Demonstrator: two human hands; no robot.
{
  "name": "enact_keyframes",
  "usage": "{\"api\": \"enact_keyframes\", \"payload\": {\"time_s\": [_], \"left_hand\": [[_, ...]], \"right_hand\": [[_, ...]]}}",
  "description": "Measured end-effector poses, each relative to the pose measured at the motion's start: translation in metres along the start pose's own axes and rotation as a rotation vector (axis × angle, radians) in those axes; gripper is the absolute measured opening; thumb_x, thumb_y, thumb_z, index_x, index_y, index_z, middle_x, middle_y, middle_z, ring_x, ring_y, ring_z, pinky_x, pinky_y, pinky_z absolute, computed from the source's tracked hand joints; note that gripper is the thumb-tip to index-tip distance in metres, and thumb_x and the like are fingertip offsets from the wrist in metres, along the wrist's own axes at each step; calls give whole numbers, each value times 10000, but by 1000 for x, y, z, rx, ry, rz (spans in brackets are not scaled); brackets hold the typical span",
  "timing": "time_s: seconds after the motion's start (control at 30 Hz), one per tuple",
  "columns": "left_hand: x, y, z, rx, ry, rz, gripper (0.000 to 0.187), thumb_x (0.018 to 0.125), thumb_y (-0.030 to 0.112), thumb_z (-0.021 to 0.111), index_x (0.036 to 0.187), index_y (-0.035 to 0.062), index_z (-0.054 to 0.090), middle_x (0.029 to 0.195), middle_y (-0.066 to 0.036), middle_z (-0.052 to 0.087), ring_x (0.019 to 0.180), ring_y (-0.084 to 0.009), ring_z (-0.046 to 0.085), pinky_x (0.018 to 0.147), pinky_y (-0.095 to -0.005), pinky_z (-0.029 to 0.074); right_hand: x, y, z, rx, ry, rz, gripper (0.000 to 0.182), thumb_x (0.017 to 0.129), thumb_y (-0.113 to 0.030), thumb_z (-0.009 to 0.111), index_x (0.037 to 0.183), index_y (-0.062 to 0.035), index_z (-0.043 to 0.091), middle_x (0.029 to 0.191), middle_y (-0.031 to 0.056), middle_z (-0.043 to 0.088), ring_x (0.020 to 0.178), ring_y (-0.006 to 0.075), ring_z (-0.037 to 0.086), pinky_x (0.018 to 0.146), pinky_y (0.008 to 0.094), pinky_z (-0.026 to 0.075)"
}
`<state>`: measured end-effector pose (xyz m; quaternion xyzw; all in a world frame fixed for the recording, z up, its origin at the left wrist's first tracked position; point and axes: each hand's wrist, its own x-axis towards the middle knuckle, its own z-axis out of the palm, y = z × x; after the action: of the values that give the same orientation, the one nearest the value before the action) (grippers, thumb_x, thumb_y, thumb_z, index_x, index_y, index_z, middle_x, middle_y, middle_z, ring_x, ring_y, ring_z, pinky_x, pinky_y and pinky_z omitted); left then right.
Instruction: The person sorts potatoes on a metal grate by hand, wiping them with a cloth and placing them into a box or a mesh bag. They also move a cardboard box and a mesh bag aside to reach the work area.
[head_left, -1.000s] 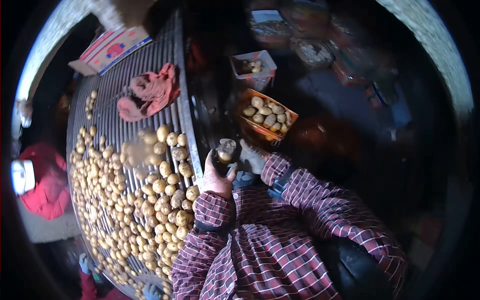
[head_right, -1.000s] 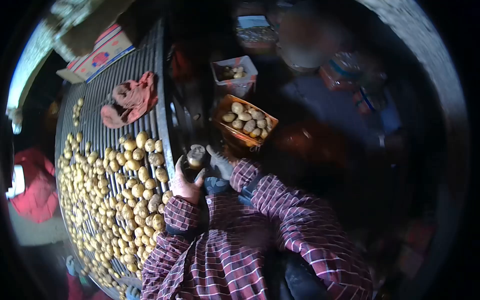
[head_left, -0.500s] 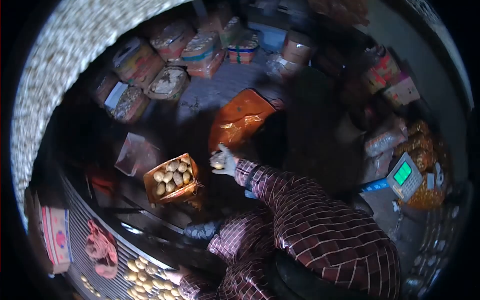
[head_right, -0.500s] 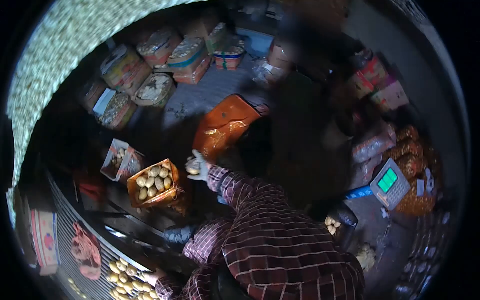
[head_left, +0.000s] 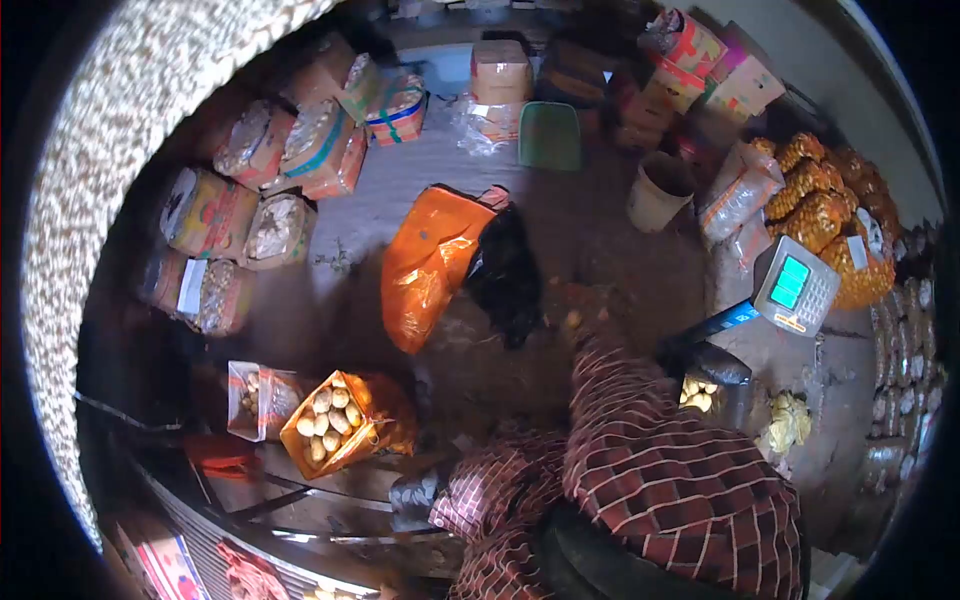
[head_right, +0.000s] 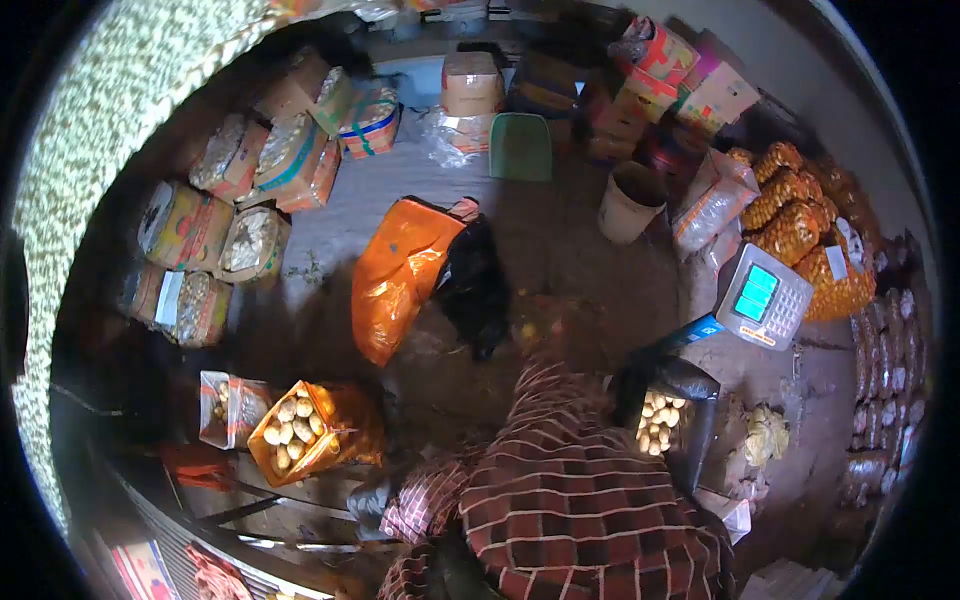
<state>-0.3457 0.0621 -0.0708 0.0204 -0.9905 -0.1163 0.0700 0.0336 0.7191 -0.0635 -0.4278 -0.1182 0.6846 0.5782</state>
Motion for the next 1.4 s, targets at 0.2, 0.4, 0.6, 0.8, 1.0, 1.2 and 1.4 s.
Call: {"api": "enact_keyframes", "payload": {"time_s": [0.2, 0.4, 0.6, 0.8, 1.0, 1.2, 1.4], "left_hand": [[-3, 32, 4, 21, -26, 56, 635, 749, 228, 729, 1302, 38, 482, 1178, -221, 586, 1112, -402, 555, 949, -484, 459], [-6, 22, -2, -5, -28, 50, 616, 742, 235, 725, 1284, 47, 500, 1152, -219, 593, 1090, -401, 560, 937, -483, 462], [-48, -24, -27, -82, 49, -176, 597, 735, 242, 721, 1266, 56, 519, 1127, -217, 599, 1068, -400, 566, 926, -482, 465], [-59, -25, -33, -143, 109, -382, 580, 729, 250, 717, 1248, 64, 537, 1101, -215, 605, 1046, -398, 572, 914, -481, 468], [-65, -27, -52, -300, 52, -370, 513, 729, 207, 717, 1199, 61, 575, 1089, -188, 620, 1036, -383, 574, 923, -462, 459], [-169, -65, -132, -476, 269, -334, 428, 756, 50, 665, 1179, 52, 599, 1131, -180, 622, 1079, -350, 574, 961, -418, 456], [-260, -113, -137, -323, 419, -623, 380, 785, 39, 659, 1162, 50, 614, 1098, -165, 631, 1052, -348, 580, 946, -432, 452]], "right_hand": [[50, -145, 4, 62, 74, -304, 523, 890, -508, 594, 1218, -105, 535, 1178, 111, 584, 1087, 296, 571, 1026, 527, 406], [52, -16, 2, -400, -90, 47, 554, 896, -496, 587, 1261, -88, 506, 1231, 132, 560, 1108, 310, 559, 1024, 521, 410], [-49, 181, -22, -1201, -945, 731, 585, 901, -483, 580, 1304, -72, 478, 1284, 152, 535, 1128, 325, 548, 1022, 515, 414], [-62, 270, 64, -1367, -745, 943, 663, 901, -506, 571, 1379, -72, 418, 1365, 174, 488, 1168, 356, 530, 999, 533, 428], [-129, 459, 186, -1369, -1246, 1219, 509, 920, -493, 546, 1288, -143, 515, 1226, 78, 582, 1071, 302, 583, 923, 496, 484], [-432, 476, 236, -1239, -1708, 1053, 304, 918, -191, 623, 1191, -58, 611, 1008, 70, 680, 813, 164, 647, 682, 281, 521], [-670, 530, 208, -1027, -2536, 273, 219, 830, -150, 701, 993, -7, 675, 850, 47, 678, 774, 114, 607, 731, 295, 499]]}}
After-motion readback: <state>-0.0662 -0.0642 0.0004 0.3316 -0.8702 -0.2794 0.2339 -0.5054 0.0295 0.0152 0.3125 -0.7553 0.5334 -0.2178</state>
